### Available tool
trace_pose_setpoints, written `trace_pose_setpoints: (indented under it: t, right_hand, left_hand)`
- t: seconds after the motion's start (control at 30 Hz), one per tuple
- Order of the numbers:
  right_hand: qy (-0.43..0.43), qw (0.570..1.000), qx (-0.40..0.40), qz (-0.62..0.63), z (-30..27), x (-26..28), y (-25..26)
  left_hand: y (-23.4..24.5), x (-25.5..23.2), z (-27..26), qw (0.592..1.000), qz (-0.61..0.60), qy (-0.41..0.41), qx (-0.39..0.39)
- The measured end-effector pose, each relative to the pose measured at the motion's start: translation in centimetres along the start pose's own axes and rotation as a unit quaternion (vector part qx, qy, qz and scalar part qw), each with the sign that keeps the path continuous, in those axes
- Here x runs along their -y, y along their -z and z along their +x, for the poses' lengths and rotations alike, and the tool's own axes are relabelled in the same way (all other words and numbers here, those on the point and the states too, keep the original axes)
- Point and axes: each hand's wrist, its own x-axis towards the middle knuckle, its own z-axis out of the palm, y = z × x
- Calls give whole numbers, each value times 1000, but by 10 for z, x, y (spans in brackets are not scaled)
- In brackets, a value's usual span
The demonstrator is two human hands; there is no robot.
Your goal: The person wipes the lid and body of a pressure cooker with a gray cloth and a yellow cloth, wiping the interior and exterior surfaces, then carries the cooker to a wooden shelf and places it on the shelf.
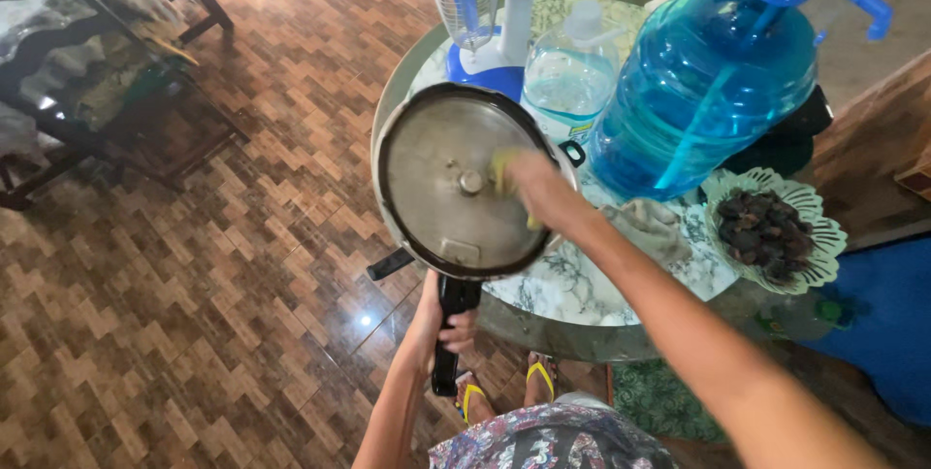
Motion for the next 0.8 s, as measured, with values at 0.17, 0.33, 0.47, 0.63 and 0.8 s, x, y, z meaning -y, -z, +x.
trace_pose_setpoints:
  t: [0.17, 0.33, 0.47, 0.63, 0.8]
  right_hand:
    - [-85, 964, -242, 69, 47, 20, -28]
    - [100, 989, -28, 109, 2, 35, -8]
    - [-121, 988, -79, 55, -17, 25, -17]
    - [-92, 987, -38, 123, -31, 61, -44]
    - [-219, 901, 163, 338, -32, 39, 26]
  left_hand:
    - [-18, 11, 3, 998, 65, 15, -12]
    - [-5, -6, -3, 998, 62, -21, 21]
    - [-1, -7, -2, 999, 47, -25, 12]
    - [3, -13, 9, 999, 48, -10, 8]
    - [12, -6, 2, 995, 18, 1, 95]
